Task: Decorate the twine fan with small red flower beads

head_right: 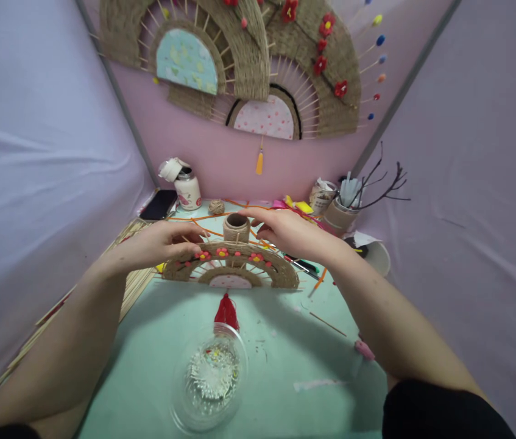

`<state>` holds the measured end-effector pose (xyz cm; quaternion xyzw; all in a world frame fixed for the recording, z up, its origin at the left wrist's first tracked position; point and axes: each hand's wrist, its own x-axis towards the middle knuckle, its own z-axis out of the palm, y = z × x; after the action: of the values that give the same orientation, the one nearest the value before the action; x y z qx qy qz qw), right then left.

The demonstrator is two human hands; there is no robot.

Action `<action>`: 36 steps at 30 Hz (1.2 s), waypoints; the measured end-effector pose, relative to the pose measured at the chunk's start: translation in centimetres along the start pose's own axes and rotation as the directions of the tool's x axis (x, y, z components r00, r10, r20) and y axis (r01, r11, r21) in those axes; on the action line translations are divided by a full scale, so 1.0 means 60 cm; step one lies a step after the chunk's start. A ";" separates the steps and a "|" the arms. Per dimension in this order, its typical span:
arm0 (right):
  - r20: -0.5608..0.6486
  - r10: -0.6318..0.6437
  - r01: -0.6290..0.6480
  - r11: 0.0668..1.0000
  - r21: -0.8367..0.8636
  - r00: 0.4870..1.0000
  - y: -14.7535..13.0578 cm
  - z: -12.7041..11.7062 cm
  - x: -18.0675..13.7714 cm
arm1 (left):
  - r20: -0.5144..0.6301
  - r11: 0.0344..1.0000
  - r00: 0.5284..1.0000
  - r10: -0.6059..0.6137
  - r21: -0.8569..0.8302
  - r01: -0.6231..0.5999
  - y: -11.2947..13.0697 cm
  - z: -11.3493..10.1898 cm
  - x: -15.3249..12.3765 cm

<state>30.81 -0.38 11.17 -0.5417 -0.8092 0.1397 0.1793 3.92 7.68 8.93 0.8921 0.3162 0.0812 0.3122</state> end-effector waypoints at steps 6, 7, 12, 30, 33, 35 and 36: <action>-0.072 0.007 -0.001 0.997 0.081 0.997 0.016 0.005 -0.018 | -0.028 1.000 1.000 0.005 0.024 -0.005 0.007 0.004 -0.002; -0.082 0.011 -0.004 0.996 0.085 0.997 0.017 0.005 -0.025 | -0.037 1.000 0.999 0.004 0.026 -0.003 0.009 0.005 -0.002; -0.104 0.069 -0.040 0.966 0.254 0.992 0.028 0.014 -0.063 | -0.026 0.998 0.999 0.046 0.041 -0.045 0.005 0.012 0.001; -0.166 0.069 0.021 0.871 0.490 0.984 0.047 0.040 -0.051 | -0.085 0.994 0.996 0.012 -0.107 -0.021 0.014 0.029 -0.022; -0.181 0.083 0.019 0.865 0.502 0.980 0.049 0.039 -0.059 | -0.092 0.992 0.996 -0.011 -0.125 -0.001 0.018 0.027 -0.026; -0.190 0.083 0.026 0.861 0.508 0.978 0.048 0.039 -0.064 | -0.121 0.993 0.993 -0.009 -0.119 -0.006 0.016 0.026 -0.028; -0.201 0.082 0.032 0.862 0.507 0.976 0.046 0.039 -0.067 | -0.148 0.994 0.989 0.003 -0.108 -0.019 0.015 0.025 -0.029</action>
<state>33.49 -3.16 7.35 -0.4978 -0.7126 0.2903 0.4001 3.51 5.27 8.36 0.8670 0.3288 0.1660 0.3357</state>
